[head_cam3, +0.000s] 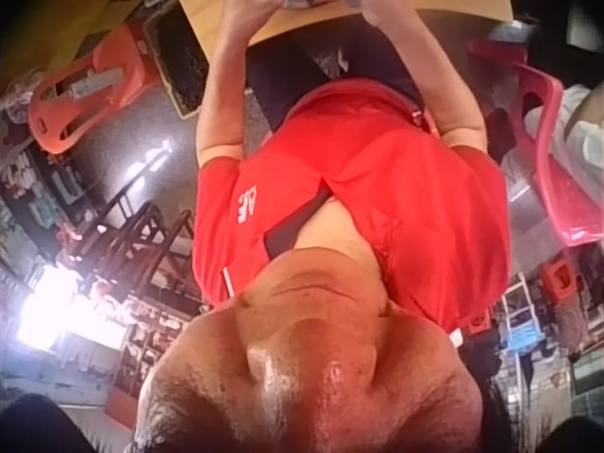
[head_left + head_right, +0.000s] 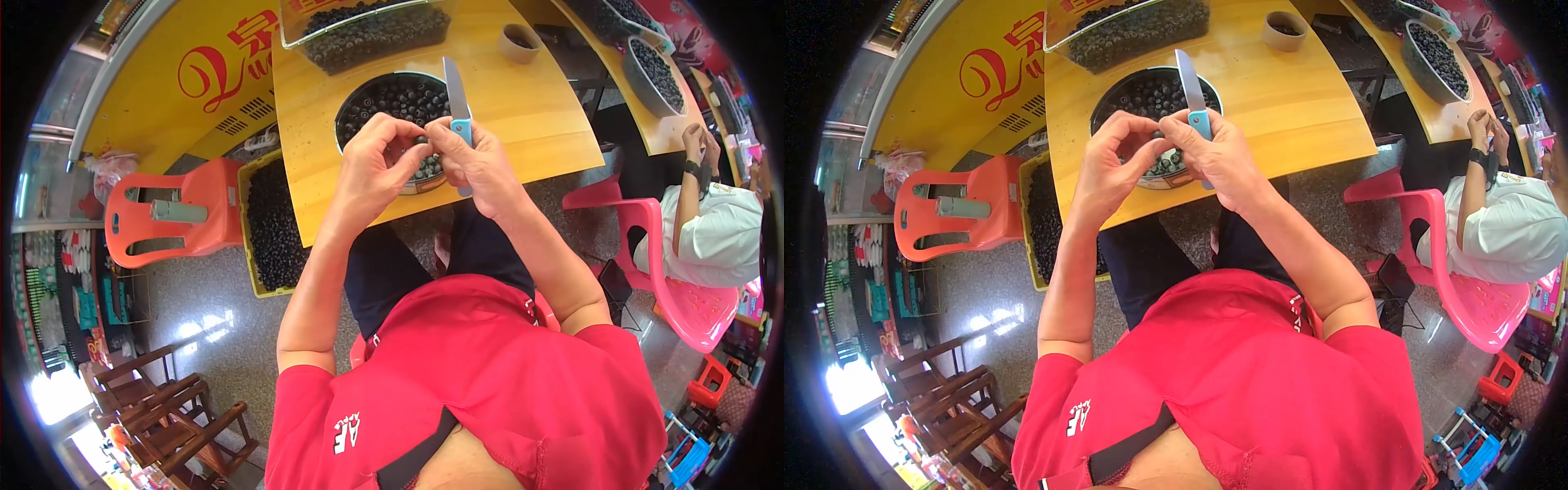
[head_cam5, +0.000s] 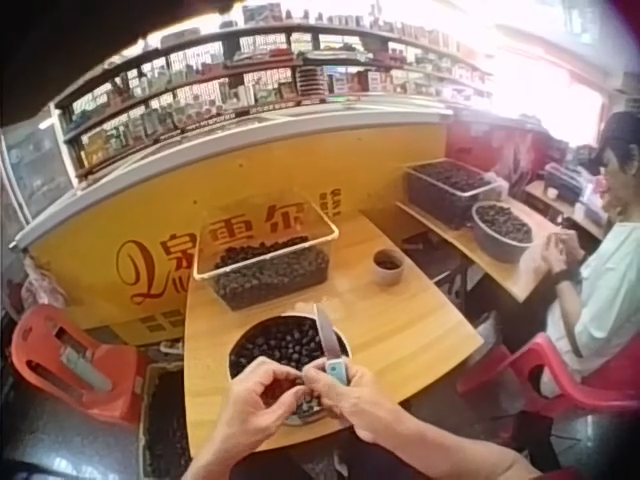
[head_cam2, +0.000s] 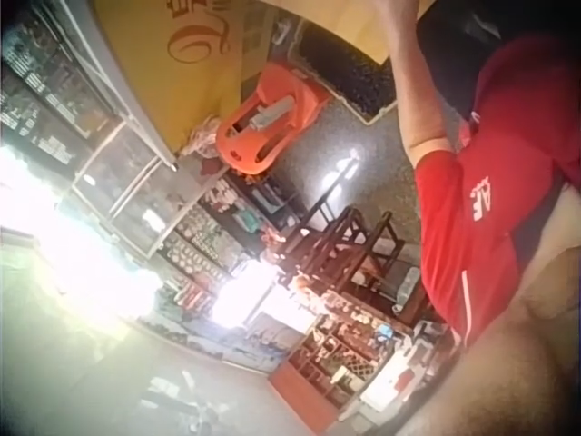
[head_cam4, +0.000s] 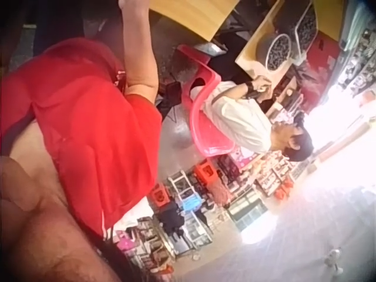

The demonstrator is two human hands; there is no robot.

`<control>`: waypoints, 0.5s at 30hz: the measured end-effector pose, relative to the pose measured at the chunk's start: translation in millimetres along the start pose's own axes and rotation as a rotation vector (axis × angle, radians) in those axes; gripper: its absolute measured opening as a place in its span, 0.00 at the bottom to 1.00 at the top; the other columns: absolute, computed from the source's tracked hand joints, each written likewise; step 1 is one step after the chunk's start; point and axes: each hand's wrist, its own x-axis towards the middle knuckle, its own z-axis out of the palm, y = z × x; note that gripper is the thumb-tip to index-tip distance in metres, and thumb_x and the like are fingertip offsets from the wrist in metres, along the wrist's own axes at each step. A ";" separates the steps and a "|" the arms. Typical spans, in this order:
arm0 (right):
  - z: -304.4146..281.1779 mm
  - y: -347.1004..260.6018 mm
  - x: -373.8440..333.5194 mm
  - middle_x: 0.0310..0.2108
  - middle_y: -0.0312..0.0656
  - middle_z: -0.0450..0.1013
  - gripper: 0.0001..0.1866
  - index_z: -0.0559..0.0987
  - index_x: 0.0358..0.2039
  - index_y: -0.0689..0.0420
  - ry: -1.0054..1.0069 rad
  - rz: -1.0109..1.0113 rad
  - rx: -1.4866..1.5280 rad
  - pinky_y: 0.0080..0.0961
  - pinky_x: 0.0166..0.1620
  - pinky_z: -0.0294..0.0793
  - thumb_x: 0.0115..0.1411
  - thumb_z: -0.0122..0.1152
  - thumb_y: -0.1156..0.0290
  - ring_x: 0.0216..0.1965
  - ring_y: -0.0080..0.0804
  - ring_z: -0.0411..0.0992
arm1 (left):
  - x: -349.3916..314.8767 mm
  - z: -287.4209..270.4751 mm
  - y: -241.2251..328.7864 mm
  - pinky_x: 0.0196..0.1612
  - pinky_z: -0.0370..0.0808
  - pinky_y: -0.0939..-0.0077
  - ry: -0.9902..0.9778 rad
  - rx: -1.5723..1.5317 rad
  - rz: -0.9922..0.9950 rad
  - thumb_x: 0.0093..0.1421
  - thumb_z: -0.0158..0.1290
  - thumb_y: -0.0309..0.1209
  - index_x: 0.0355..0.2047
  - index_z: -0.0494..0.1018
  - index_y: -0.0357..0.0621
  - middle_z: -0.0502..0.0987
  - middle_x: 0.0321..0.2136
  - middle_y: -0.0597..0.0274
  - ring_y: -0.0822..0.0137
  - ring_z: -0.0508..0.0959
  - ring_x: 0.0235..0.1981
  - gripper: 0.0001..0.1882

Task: Cutting small dark fruits with a knife and placing them in a bowl on a wooden table.

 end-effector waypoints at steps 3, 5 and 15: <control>-1.3 -3.6 -0.3 0.19 0.26 0.67 0.09 0.76 0.38 0.56 -0.019 -0.030 -0.150 0.10 0.18 0.53 0.61 0.61 0.65 0.16 0.10 0.57 | 1.9 2.3 4.9 0.35 0.70 0.86 -0.014 0.113 0.066 0.58 0.57 0.24 0.36 0.74 0.38 0.72 0.31 0.70 0.80 0.73 0.32 0.07; -3.1 -1.2 2.0 0.19 0.26 0.66 0.10 0.76 0.39 0.56 -0.035 -0.032 -0.105 0.11 0.19 0.54 0.61 0.60 0.64 0.16 0.10 0.57 | 2.0 4.9 3.2 0.35 0.70 0.86 -0.007 0.105 0.085 0.57 0.58 0.24 0.36 0.74 0.38 0.71 0.31 0.70 0.80 0.73 0.32 0.06; -1.9 -3.2 1.4 0.18 0.25 0.64 0.08 0.75 0.38 0.55 -0.084 0.053 0.091 0.11 0.20 0.55 0.62 0.59 0.65 0.16 0.10 0.56 | -10.7 27.3 -14.2 0.38 0.69 0.85 0.236 -0.429 0.128 0.57 0.58 0.22 0.37 0.74 0.37 0.69 0.36 0.66 0.78 0.72 0.34 0.07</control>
